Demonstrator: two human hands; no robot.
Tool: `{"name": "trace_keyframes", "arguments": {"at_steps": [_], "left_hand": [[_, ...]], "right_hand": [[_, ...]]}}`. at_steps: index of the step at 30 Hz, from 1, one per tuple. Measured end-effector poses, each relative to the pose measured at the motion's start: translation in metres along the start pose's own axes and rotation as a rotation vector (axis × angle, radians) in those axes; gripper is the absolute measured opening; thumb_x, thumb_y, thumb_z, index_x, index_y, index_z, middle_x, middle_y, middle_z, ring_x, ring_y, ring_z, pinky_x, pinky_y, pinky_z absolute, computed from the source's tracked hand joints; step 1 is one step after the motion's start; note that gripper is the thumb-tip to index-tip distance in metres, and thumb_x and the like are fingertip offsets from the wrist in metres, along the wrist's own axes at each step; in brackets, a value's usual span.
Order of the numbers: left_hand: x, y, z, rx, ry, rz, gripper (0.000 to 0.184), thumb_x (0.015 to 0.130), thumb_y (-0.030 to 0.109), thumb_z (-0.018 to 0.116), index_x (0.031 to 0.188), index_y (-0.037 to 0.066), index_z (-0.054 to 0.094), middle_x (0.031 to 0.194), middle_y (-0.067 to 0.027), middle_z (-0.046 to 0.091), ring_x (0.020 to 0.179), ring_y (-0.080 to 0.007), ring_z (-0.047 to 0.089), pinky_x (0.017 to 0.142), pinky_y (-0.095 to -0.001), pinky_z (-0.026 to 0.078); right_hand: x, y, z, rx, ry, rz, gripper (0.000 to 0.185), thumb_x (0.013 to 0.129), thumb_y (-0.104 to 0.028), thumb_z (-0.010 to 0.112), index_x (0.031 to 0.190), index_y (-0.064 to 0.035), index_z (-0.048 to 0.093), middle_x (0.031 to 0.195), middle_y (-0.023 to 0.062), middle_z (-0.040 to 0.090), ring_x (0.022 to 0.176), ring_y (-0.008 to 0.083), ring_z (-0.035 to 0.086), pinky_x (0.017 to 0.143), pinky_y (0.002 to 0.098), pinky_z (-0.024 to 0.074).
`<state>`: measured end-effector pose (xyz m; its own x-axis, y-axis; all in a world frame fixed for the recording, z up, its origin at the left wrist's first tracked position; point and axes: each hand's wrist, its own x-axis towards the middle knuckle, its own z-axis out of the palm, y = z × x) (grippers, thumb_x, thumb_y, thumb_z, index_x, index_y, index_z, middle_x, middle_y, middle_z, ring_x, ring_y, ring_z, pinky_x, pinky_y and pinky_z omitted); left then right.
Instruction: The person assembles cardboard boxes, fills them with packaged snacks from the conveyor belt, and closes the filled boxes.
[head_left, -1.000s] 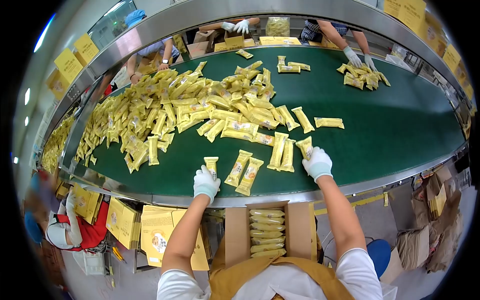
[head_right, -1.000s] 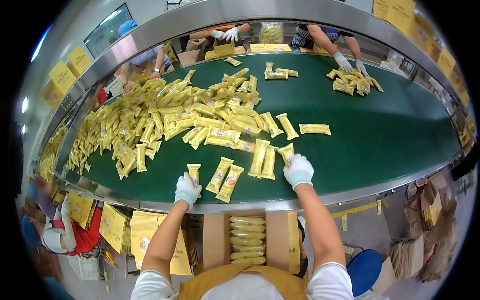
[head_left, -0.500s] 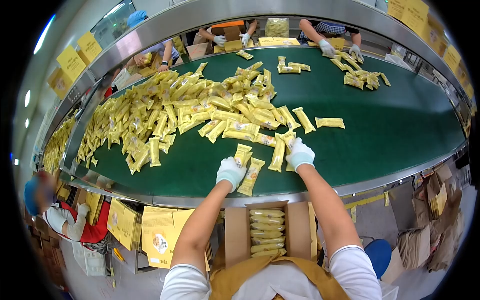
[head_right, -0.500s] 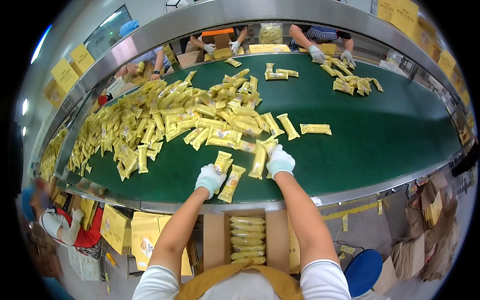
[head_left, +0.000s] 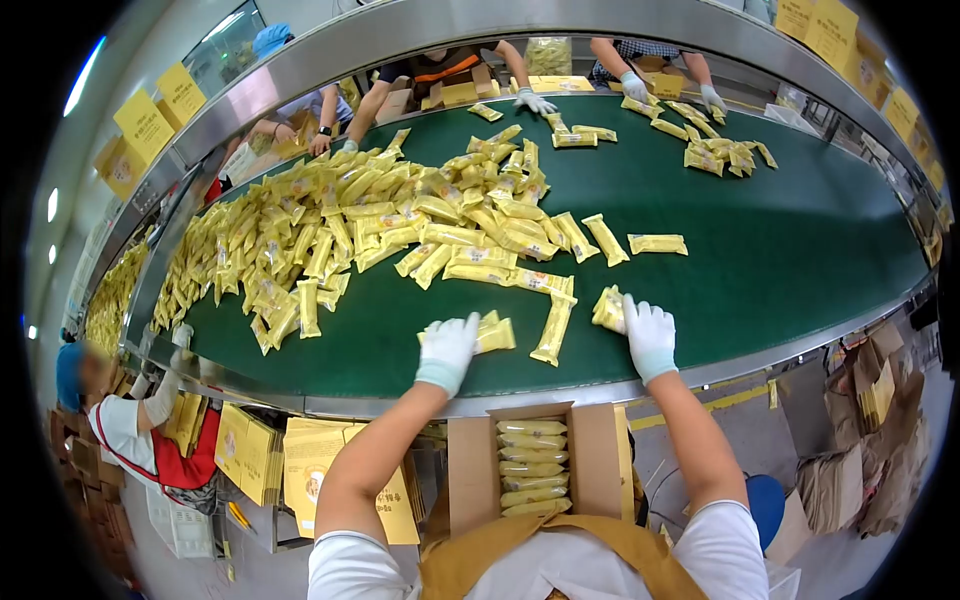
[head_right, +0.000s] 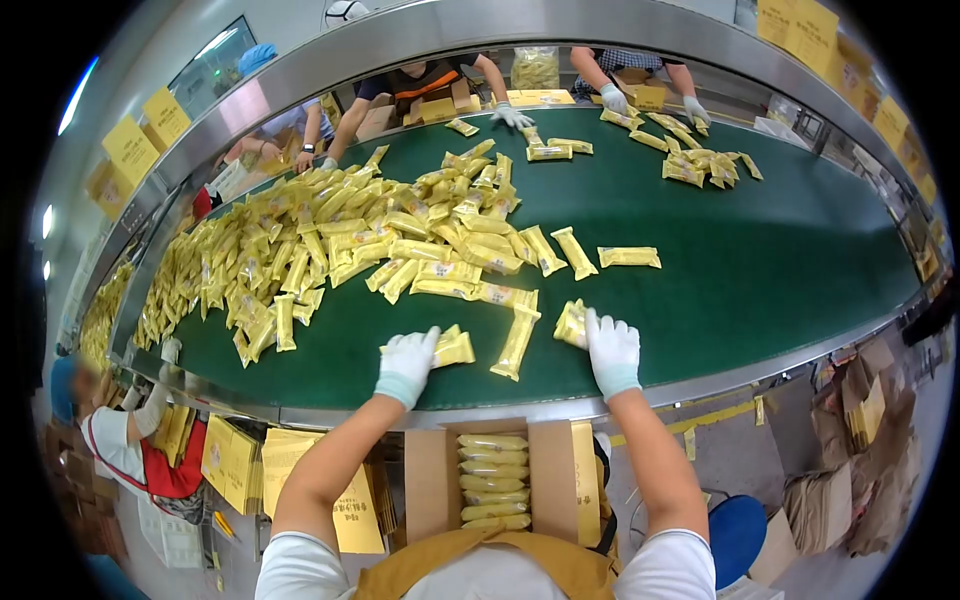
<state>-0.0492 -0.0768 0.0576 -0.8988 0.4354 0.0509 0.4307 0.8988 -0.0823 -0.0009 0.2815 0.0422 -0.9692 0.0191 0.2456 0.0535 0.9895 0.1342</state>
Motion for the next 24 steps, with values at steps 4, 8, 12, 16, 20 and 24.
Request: {"name": "trace_keyframes", "arguments": {"at_steps": [4,8,12,16,20,24], "left_hand": [[-0.029,-0.007,-0.002,0.055,0.145,0.192,0.085,0.078,0.051,0.076,0.141,0.002,0.047,0.115,-0.0147,0.062,0.117,-0.031,0.056,0.106,-0.0452,0.04],[-0.022,0.007,-0.015,-0.057,-0.067,0.031,0.106,0.069,0.065,0.077,0.143,-0.003,0.044,0.127,-0.0195,0.055,0.123,-0.0352,0.049,0.107,-0.0458,0.038],[-0.012,0.005,-0.014,-0.075,-0.115,-0.015,0.111,0.065,0.069,0.079,0.144,-0.002,0.044,0.128,-0.0188,0.055,0.125,-0.0355,0.048,0.106,-0.0444,0.038],[-0.008,-0.003,-0.029,-0.176,-0.342,0.062,0.111,0.062,0.064,0.082,0.144,-0.001,0.044,0.128,-0.0214,0.054,0.122,-0.0373,0.052,0.107,-0.0435,0.038],[0.011,-0.019,-0.031,-0.305,-0.371,0.084,0.114,0.058,0.061,0.087,0.143,-0.002,0.043,0.128,-0.0235,0.053,0.121,-0.0396,0.053,0.105,-0.0424,0.044],[0.073,-0.046,-0.035,-0.477,-0.242,0.045,0.115,0.059,0.062,0.086,0.142,-0.004,0.043,0.134,-0.0253,0.05,0.126,-0.0418,0.049,0.11,-0.0418,0.041]], "right_hand": [[-0.028,0.004,-0.021,0.144,0.062,-0.138,0.094,0.072,-0.051,0.079,0.145,-0.0048,0.043,0.124,0.0158,0.053,0.115,0.032,0.05,0.095,0.0473,0.04],[-0.007,0.011,-0.023,0.194,-0.168,-0.022,0.117,0.065,-0.06,0.083,0.149,0.0012,0.031,0.133,0.017,0.054,0.115,0.0317,0.052,0.096,0.0438,0.0418],[0.041,0.013,-0.049,0.011,-0.732,-0.078,0.105,0.055,-0.066,0.083,0.132,-0.001,0.055,0.119,0.0171,0.064,0.112,0.0314,0.056,0.094,0.0432,0.0456],[0.06,0.0,-0.069,0.262,-0.45,-0.286,0.092,0.056,-0.06,0.082,0.125,-0.0024,0.061,0.125,0.0189,0.059,0.113,0.0351,0.054,0.097,0.042,0.0455],[0.083,-0.028,-0.05,0.602,-0.407,-0.733,0.09,0.053,-0.048,0.087,0.124,0.0,0.06,0.134,0.0225,0.053,0.127,0.0385,0.048,0.109,0.0429,0.041],[0.08,-0.06,-0.058,0.278,-0.558,-0.874,0.087,0.056,-0.047,0.086,0.125,-0.0008,0.063,0.143,0.021,0.049,0.14,0.0378,0.04,0.114,0.0403,0.0376]]}}
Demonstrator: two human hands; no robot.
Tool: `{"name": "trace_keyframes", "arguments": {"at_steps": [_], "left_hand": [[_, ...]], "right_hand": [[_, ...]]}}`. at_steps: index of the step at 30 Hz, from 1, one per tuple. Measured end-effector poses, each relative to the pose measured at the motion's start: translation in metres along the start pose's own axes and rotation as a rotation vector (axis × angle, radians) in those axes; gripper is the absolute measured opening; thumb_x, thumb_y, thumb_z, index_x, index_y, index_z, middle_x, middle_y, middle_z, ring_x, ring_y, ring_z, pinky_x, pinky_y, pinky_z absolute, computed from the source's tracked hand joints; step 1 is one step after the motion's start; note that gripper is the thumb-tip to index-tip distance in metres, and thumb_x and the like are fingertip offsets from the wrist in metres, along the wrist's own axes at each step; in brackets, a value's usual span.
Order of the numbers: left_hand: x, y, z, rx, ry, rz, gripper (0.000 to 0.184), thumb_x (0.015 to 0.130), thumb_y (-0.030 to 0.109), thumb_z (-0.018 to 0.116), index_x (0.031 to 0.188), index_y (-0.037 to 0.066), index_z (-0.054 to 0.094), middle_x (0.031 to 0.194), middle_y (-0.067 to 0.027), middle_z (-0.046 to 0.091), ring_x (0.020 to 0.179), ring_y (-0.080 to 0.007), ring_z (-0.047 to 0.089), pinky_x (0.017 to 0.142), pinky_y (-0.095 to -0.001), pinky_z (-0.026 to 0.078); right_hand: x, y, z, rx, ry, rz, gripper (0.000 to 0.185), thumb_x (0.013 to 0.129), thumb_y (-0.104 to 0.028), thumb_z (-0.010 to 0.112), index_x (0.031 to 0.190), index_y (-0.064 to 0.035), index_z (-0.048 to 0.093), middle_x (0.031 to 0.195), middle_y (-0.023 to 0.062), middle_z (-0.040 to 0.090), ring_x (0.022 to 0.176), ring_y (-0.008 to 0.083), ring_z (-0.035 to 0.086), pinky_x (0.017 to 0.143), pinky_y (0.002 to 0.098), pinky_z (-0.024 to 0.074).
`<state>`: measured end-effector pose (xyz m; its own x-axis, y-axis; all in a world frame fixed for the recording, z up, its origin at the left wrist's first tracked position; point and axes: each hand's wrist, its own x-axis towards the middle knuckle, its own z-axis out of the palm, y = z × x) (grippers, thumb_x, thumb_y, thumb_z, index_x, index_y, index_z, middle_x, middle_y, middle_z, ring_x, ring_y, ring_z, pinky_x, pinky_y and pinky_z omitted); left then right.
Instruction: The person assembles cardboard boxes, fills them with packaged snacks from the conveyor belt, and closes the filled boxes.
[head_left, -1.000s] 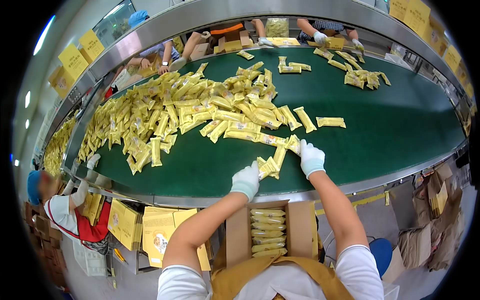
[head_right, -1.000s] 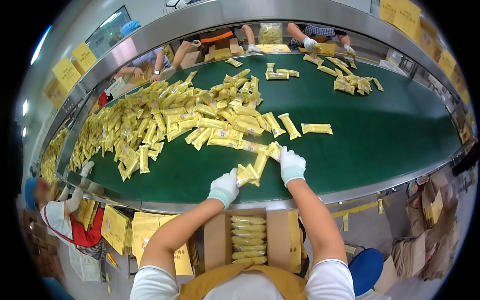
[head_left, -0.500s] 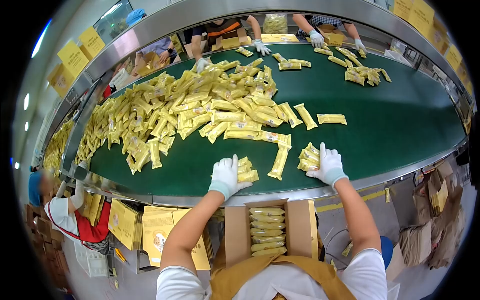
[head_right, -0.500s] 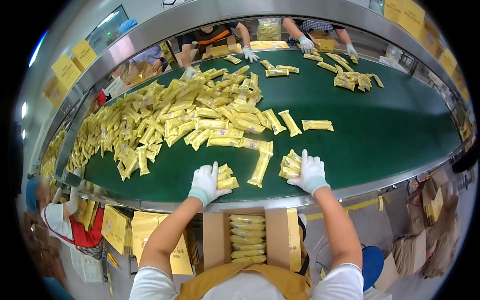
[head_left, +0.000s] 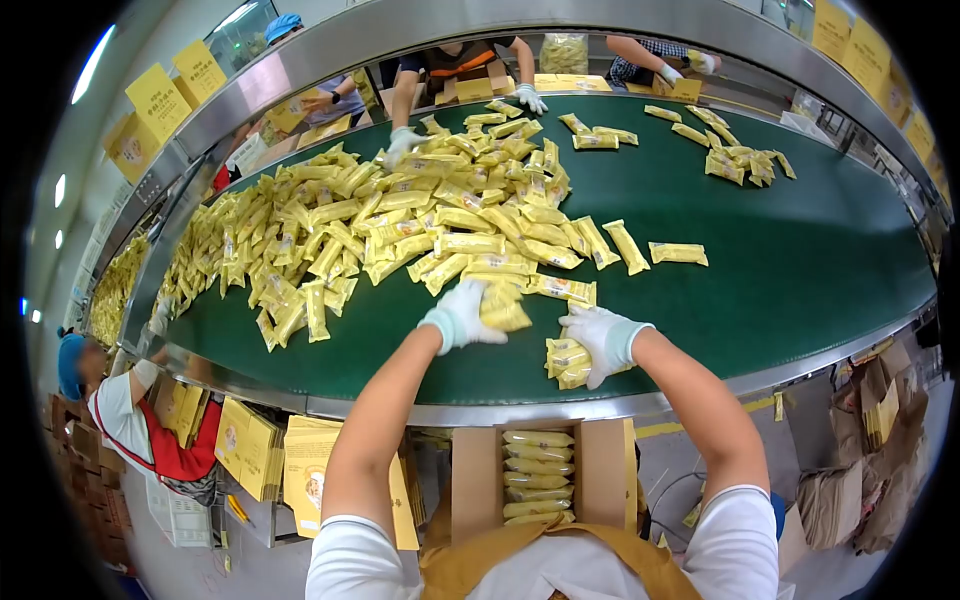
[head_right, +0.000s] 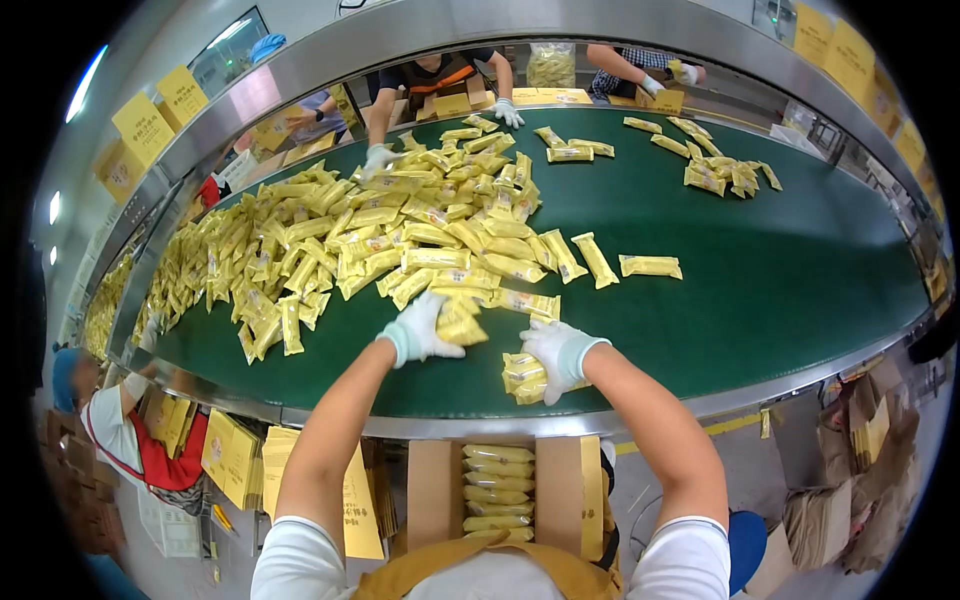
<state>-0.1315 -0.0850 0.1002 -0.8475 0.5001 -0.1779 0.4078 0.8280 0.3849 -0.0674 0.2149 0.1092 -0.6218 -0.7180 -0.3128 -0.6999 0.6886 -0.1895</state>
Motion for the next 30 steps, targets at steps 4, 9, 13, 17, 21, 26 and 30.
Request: {"name": "trace_keyframes", "arguments": {"at_steps": [4,9,13,17,21,26,30], "left_hand": [[0.059,-0.024,-0.001,0.07,-0.009,0.236,0.119,0.059,0.055,0.089,0.148,-0.004,0.037,0.15,-0.0235,0.042,0.138,-0.0382,0.042,0.116,-0.0391,0.035],[0.069,0.002,-0.022,0.143,-0.249,-0.008,0.118,0.058,0.056,0.089,0.148,0.0,0.04,0.152,-0.0213,0.041,0.138,-0.0371,0.043,0.115,-0.0399,0.037],[0.059,0.011,-0.011,0.334,-0.225,-0.034,0.113,0.055,0.059,0.088,0.142,-0.001,0.046,0.144,-0.0214,0.043,0.133,-0.0394,0.046,0.11,-0.0418,0.043],[0.038,0.018,-0.003,0.299,-0.189,-0.009,0.11,0.053,0.059,0.089,0.136,-0.001,0.05,0.137,-0.0227,0.044,0.123,-0.0418,0.052,0.107,-0.0426,0.045],[0.012,0.018,0.023,0.345,-0.003,0.039,0.103,0.057,0.063,0.084,0.134,0.001,0.054,0.138,-0.0211,0.046,0.124,-0.0383,0.052,0.106,-0.0457,0.043],[-0.025,0.04,0.031,0.313,-0.011,-0.129,0.098,0.063,0.066,0.078,0.134,0.004,0.053,0.135,-0.0168,0.051,0.127,-0.0325,0.05,0.107,-0.0449,0.037],[-0.064,0.031,0.028,0.199,0.052,-0.227,0.097,0.062,0.06,0.083,0.134,0.002,0.051,0.128,-0.0177,0.055,0.119,-0.0333,0.056,0.102,-0.0438,0.044]], "right_hand": [[-0.02,-0.008,-0.005,0.06,-0.023,0.073,0.082,0.057,-0.051,0.085,0.12,-0.0026,0.065,0.135,0.0217,0.052,0.127,0.0394,0.048,0.108,0.0423,0.0402],[-0.053,-0.028,0.023,0.104,0.172,0.144,0.079,0.055,-0.053,0.085,0.113,-0.0035,0.066,0.12,0.0217,0.054,0.109,0.0377,0.054,0.106,0.0463,0.0378],[-0.053,-0.031,0.028,0.159,0.21,0.148,0.072,0.059,-0.05,0.082,0.111,-0.0036,0.064,0.116,0.0217,0.056,0.114,0.0376,0.052,0.106,0.0505,0.036],[-0.042,-0.026,0.02,0.004,0.269,0.226,0.067,0.062,-0.048,0.08,0.111,-0.0042,0.063,0.115,0.0241,0.056,0.119,0.0396,0.051,0.111,0.0486,0.0331],[-0.027,-0.028,0.053,0.112,0.417,0.253,0.068,0.06,-0.046,0.08,0.113,-0.0066,0.063,0.119,0.0237,0.054,0.121,0.0423,0.049,0.111,0.0489,0.0331],[-0.031,-0.043,0.042,0.07,0.383,0.369,0.071,0.06,-0.048,0.08,0.116,-0.0078,0.062,0.121,0.0224,0.054,0.119,0.0423,0.05,0.106,0.0476,0.0389],[-0.041,-0.043,0.032,0.377,0.312,0.541,0.077,0.062,-0.051,0.082,0.121,-0.0062,0.06,0.123,0.022,0.054,0.116,0.0401,0.055,0.102,0.0449,0.0448]]}}
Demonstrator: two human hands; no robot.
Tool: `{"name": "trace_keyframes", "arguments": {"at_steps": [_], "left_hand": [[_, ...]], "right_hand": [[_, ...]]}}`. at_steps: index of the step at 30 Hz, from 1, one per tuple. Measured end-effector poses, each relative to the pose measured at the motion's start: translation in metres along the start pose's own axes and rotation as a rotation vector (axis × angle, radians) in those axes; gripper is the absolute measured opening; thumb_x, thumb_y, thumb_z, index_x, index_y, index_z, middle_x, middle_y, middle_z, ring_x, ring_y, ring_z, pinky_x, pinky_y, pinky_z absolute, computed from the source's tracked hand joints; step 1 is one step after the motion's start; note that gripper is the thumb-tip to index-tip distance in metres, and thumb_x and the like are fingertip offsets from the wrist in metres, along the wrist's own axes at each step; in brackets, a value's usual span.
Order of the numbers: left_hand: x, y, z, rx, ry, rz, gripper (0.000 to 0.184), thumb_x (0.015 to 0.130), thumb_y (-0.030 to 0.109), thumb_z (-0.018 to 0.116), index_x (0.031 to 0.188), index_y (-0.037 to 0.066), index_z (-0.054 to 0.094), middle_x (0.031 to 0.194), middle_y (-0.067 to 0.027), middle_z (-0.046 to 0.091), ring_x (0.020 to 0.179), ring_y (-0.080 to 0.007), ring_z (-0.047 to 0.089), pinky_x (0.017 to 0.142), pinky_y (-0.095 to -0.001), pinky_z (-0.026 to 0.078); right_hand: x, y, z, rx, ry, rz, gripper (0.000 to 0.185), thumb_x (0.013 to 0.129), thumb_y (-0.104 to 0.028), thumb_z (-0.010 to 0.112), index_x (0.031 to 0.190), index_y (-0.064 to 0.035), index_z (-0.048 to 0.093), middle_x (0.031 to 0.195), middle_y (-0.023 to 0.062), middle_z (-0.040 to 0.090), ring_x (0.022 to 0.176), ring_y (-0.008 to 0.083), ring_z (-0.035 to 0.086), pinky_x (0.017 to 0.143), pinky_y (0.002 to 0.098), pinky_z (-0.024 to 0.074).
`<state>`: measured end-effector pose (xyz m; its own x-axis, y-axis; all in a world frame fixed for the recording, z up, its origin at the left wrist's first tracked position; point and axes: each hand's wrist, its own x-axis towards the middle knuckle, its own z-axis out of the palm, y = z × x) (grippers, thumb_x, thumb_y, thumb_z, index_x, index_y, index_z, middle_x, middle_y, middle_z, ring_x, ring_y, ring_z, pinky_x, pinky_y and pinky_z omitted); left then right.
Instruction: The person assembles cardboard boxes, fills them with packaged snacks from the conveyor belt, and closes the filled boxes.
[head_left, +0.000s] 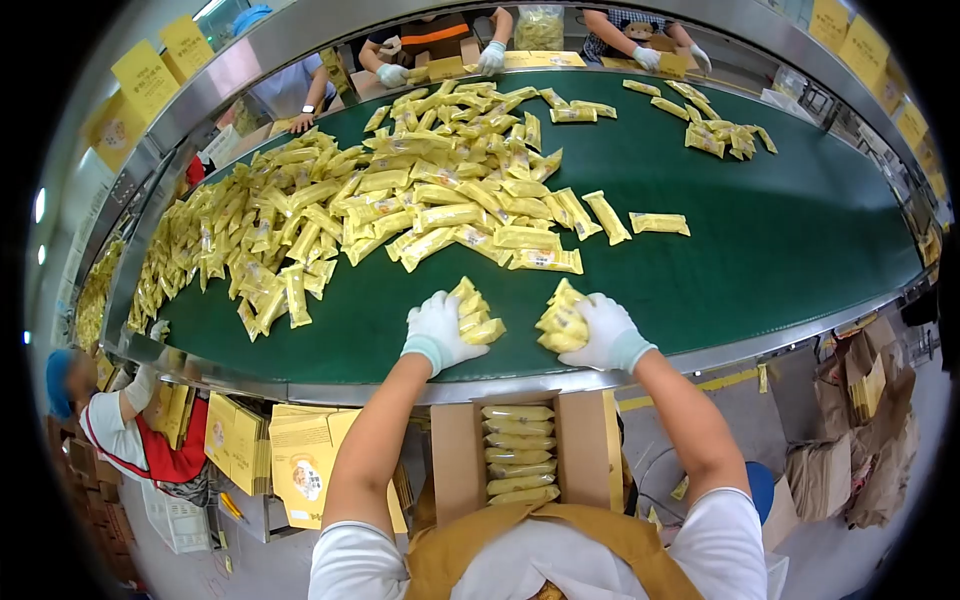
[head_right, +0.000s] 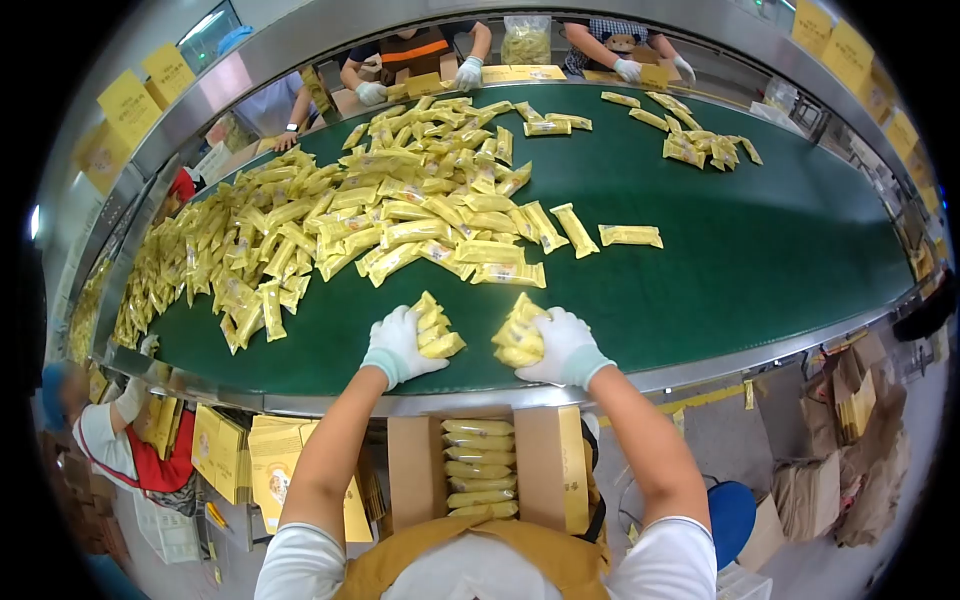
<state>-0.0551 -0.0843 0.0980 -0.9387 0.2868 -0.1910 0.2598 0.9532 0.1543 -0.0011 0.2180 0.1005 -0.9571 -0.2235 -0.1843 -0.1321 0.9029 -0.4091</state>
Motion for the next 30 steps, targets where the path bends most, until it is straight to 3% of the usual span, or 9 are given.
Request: {"name": "trace_keyframes", "arguments": {"at_steps": [2,4,6,8,12,17,19,27,30], "left_hand": [[-0.023,-0.013,-0.012,-0.154,0.01,-0.105,0.096,0.062,0.055,0.086,0.133,0.001,0.051,0.122,-0.0184,0.058,0.112,-0.0355,0.059,0.097,-0.043,0.048],[-0.037,-0.061,0.042,-0.507,0.43,-0.066,0.083,0.07,0.042,0.088,0.131,0.0,0.05,0.118,-0.0157,0.062,0.107,-0.03,0.064,0.094,-0.0418,0.053],[-0.061,-0.081,0.036,-1.342,0.176,-0.191,0.068,0.086,0.039,0.076,0.136,0.001,0.048,0.123,-0.0144,0.061,0.111,-0.0261,0.063,0.096,-0.0417,0.052],[-0.098,-0.077,0.02,-1.801,0.147,0.029,0.065,0.094,0.04,0.065,0.141,0.0,0.044,0.116,-0.0103,0.062,0.102,-0.0207,0.064,0.088,-0.0344,0.055],[-0.153,-0.02,-0.013,-1.991,0.074,0.423,0.082,0.095,0.061,0.053,0.151,0.003,0.035,0.138,-0.0189,0.055,0.124,-0.0315,0.057,0.106,-0.0444,0.047],[-0.164,-0.004,0.009,-1.703,-0.329,0.398,0.107,0.066,0.036,0.088,0.151,0.005,0.032,0.135,-0.0146,0.056,0.123,-0.0269,0.056,0.108,-0.0405,0.044],[-0.161,0.018,0.001,-1.35,-0.195,0.558,0.114,0.058,0.024,0.093,0.149,0.004,0.027,0.134,-0.0131,0.054,0.122,-0.0227,0.055,0.106,-0.0384,0.045],[-0.156,0.056,0.026,-0.295,0.264,0.679,0.095,0.06,0.049,0.088,0.133,0.001,0.05,0.133,-0.0194,0.05,0.12,-0.0358,0.051,0.101,-0.0491,0.037],[-0.16,0.063,0.036,-0.145,0.286,0.634,0.081,0.073,0.038,0.079,0.138,0.001,0.048,0.129,-0.0185,0.051,0.12,-0.0338,0.051,0.101,-0.0503,0.036]], "right_hand": [[-0.013,0.005,0.005,0.175,0.2,-0.12,0.083,0.061,-0.049,0.085,0.125,-0.004,0.057,0.121,0.0215,0.055,0.11,0.0388,0.058,0.098,0.044,0.0482],[-0.039,-0.012,-0.02,0.285,0.289,-0.227,0.085,0.06,-0.047,0.086,0.126,-0.0032,0.056,0.12,0.0215,0.055,0.109,0.039,0.058,0.098,0.0444,0.048],[-0.064,-0.032,-0.043,0.27,0.283,-0.407,0.08,0.061,-0.044,0.086,0.124,-0.0037,0.058,0.116,0.0208,0.056,0.106,0.039,0.058,0.093,0.0452,0.0491],[-0.085,-0.066,-0.064,0.174,0.18,-0.49,0.076,0.062,-0.045,0.084,0.12,-0.0041,0.06,0.111,0.0199,0.056,0.103,0.0383,0.058,0.088,0.0454,0.0496],[-0.107,-0.13,-0.046,-0.391,-0.249,-0.54,0.056,0.065,-0.047,0.078,0.105,-0.0087,0.066,0.106,0.0193,0.059,0.093,0.0334,0.059,0.078,0.043,0.045],[-0.101,-0.174,0.024,-0.472,-0.722,-0.501,0.061,0.072,-0.046,0.076,0.119,-0.0082,0.068,0.12,0.0157,0.062,0.112,0.0315,0.061,0.091,0.0446,0.0472],[-0.099,-0.169,0.051,-0.321,-0.799,-0.435,0.068,0.073,-0.047,0.076,0.128,-0.0095,0.064,0.129,0.0152,0.061,0.12,0.0311,0.059,0.097,0.0443,0.0461],[-0.13,-0.12,0.179,0.282,-0.35,-0.489,0.071,0.084,-0.038,0.071,0.148,-0.0191,0.046,0.144,0.0117,0.051,0.134,0.0316,0.048,0.112,0.0438,0.0369],[-0.145,-0.116,0.175,-0.043,-0.346,-0.557,0.073,0.087,-0.036,0.067,0.152,-0.02,0.039,0.141,0.0155,0.052,0.132,0.0348,0.049,0.11,0.0459,0.0377]]}}
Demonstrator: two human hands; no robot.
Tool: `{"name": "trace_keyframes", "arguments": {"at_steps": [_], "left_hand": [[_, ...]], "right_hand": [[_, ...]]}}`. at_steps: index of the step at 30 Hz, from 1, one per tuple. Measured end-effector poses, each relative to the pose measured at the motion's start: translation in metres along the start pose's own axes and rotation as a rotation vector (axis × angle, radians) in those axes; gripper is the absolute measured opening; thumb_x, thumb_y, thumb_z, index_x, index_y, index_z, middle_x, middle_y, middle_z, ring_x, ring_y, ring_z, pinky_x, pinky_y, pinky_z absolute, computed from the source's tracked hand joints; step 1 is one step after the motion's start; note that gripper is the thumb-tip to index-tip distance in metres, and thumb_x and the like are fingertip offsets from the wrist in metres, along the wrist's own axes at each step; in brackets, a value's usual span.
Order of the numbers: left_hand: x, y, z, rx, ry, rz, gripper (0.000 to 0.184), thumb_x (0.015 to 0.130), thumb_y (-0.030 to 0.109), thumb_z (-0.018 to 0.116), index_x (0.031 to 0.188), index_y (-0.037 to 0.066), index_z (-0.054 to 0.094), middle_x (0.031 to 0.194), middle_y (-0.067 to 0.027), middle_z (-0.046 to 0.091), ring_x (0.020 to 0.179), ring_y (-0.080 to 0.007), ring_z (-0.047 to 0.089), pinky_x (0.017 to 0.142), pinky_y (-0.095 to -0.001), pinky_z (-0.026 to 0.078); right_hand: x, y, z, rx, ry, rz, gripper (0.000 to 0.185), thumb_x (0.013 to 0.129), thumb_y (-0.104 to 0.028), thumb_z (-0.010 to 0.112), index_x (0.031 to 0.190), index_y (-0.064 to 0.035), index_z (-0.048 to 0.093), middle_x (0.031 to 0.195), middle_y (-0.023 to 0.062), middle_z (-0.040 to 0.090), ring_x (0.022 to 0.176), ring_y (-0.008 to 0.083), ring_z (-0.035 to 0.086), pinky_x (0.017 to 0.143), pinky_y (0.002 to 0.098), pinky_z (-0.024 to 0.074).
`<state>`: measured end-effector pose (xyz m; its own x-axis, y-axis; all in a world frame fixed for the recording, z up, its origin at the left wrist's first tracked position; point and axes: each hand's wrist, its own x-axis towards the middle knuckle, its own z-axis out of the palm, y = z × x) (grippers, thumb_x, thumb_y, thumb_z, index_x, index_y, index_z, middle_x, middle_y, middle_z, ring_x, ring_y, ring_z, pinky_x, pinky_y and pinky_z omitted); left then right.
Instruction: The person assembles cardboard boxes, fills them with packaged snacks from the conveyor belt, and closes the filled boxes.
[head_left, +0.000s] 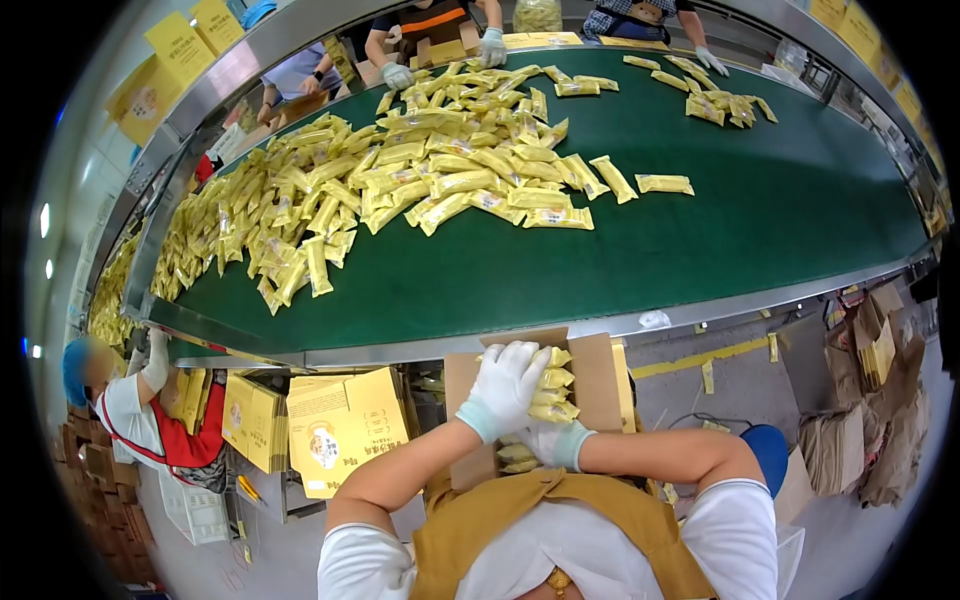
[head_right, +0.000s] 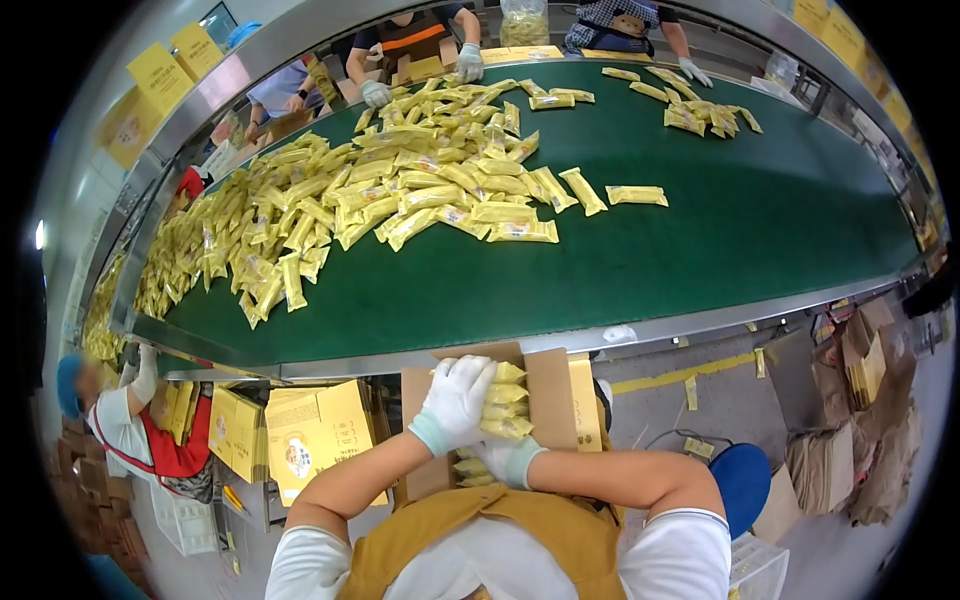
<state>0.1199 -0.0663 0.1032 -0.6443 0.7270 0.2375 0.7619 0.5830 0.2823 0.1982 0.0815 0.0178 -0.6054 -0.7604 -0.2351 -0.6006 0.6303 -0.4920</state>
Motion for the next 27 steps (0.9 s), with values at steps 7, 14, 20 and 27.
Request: {"name": "trace_keyframes", "arguments": {"at_steps": [7,14,20,27], "left_hand": [[0.001,0.004,0.027,0.411,-0.22,-0.055,0.085,0.072,0.027,0.072,0.147,0.0,0.04,0.131,-0.0183,0.051,0.125,-0.0326,0.048,0.104,-0.0502,0.033],[0.026,-0.013,0.017,0.104,-0.816,-0.061,0.098,0.074,0.032,0.072,0.153,-0.004,0.026,0.146,-0.0259,0.04,0.137,-0.0363,0.039,0.114,-0.047,0.025],[0.069,-0.078,-0.079,-0.514,-1.187,0.084,0.076,0.089,0.042,0.071,0.144,-0.004,0.046,0.142,-0.0271,0.052,0.132,-0.0352,0.051,0.111,-0.0427,0.04],[0.12,-0.25,-0.072,-0.501,-0.274,-0.484,0.051,0.092,0.043,0.067,0.129,0.008,0.066,0.126,-0.0126,0.068,0.119,-0.0249,0.062,0.103,-0.0396,0.048]], "right_hand": [[-0.002,-0.04,-0.062,-0.193,-0.389,0.17,0.069,0.092,-0.041,0.06,0.154,-0.0369,0.032,0.123,0.0161,0.061,0.1,0.0336,0.065,0.082,0.0472,0.0478],[0.024,-0.035,-0.06,-0.371,-0.522,0.156,0.045,0.102,-0.048,0.042,0.147,-0.0447,0.043,0.121,0.0068,0.064,0.095,0.0274,0.069,0.069,0.0371,0.048],[0.001,0.034,-0.146,0.512,-0.374,-0.169,0.04,0.101,-0.042,0.053,0.126,-0.0139,0.068,0.111,0.0093,0.07,0.106,0.0252,0.066,0.09,0.0351,0.0518],[0.049,0.178,-0.248,0.23,0.572,0.348,0.046,0.086,-0.04,0.071,0.119,-0.0092,0.068,0.115,0.0115,0.066,0.109,0.0239,0.062,0.097,0.038,0.0467]]}}
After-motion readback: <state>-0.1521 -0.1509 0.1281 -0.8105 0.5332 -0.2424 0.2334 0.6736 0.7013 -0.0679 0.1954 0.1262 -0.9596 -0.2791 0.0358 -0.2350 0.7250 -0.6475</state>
